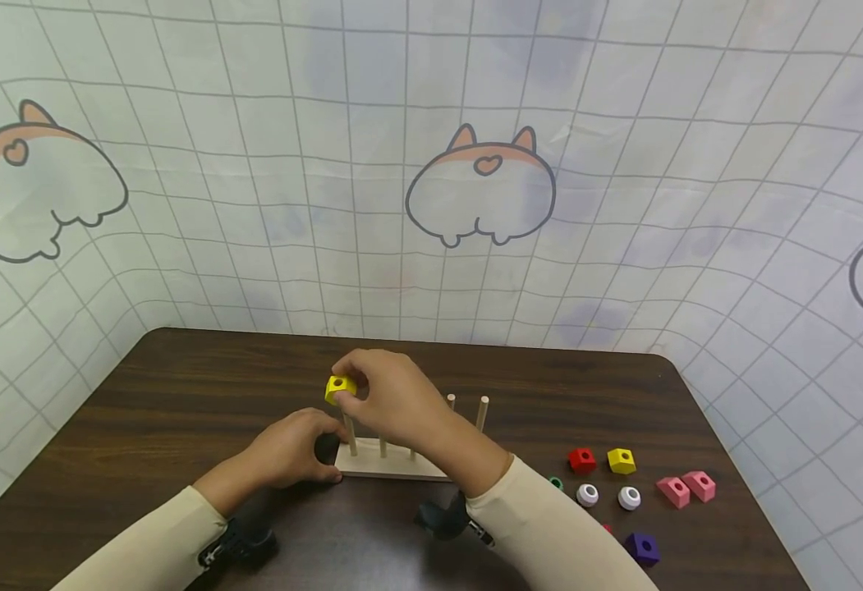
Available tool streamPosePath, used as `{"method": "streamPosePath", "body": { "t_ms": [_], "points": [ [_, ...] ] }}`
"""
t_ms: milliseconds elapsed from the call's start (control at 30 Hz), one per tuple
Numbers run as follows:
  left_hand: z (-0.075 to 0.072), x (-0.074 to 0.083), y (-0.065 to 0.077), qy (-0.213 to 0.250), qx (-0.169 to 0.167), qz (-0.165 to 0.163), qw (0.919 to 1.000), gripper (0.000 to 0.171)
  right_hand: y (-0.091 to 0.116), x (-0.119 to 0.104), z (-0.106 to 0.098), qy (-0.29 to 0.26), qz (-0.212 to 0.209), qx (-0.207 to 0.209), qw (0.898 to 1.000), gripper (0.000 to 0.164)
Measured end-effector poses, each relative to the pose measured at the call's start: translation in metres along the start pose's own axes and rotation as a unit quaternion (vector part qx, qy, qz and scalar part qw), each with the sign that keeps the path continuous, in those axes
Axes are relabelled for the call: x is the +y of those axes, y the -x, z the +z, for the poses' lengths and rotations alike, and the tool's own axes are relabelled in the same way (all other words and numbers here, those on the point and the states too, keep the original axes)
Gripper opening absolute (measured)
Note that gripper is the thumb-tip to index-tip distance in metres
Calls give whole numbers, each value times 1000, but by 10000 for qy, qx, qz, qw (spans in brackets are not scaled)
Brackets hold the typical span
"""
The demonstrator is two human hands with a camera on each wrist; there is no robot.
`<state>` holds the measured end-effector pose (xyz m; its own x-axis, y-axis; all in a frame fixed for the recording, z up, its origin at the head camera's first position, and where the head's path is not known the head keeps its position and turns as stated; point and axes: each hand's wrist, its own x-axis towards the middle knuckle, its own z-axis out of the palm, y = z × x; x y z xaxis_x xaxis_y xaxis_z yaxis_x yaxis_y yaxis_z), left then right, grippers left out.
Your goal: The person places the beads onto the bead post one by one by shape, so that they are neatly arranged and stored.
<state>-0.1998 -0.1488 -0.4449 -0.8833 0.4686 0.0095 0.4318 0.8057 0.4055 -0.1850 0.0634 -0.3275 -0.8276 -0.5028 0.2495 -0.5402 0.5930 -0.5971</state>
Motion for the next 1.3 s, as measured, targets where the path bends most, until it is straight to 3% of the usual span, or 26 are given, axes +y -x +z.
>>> {"method": "streamPosePath", "body": {
  "t_ms": [233, 767, 1300],
  "points": [
    [1, 0, 0, -1, 25, -13, 10000, 44, 4, -4, 8, -197, 332, 170, 9991, 29],
    [0, -1, 1, -22, 32, -19, 10000, 44, 15, 2, 36, 44, 503, 629, 9967, 35],
    [2, -3, 0, 103, 110, 26, 9999, 44, 23, 20, 59, -526, 250, 1431, 9880, 91]
  ]
}}
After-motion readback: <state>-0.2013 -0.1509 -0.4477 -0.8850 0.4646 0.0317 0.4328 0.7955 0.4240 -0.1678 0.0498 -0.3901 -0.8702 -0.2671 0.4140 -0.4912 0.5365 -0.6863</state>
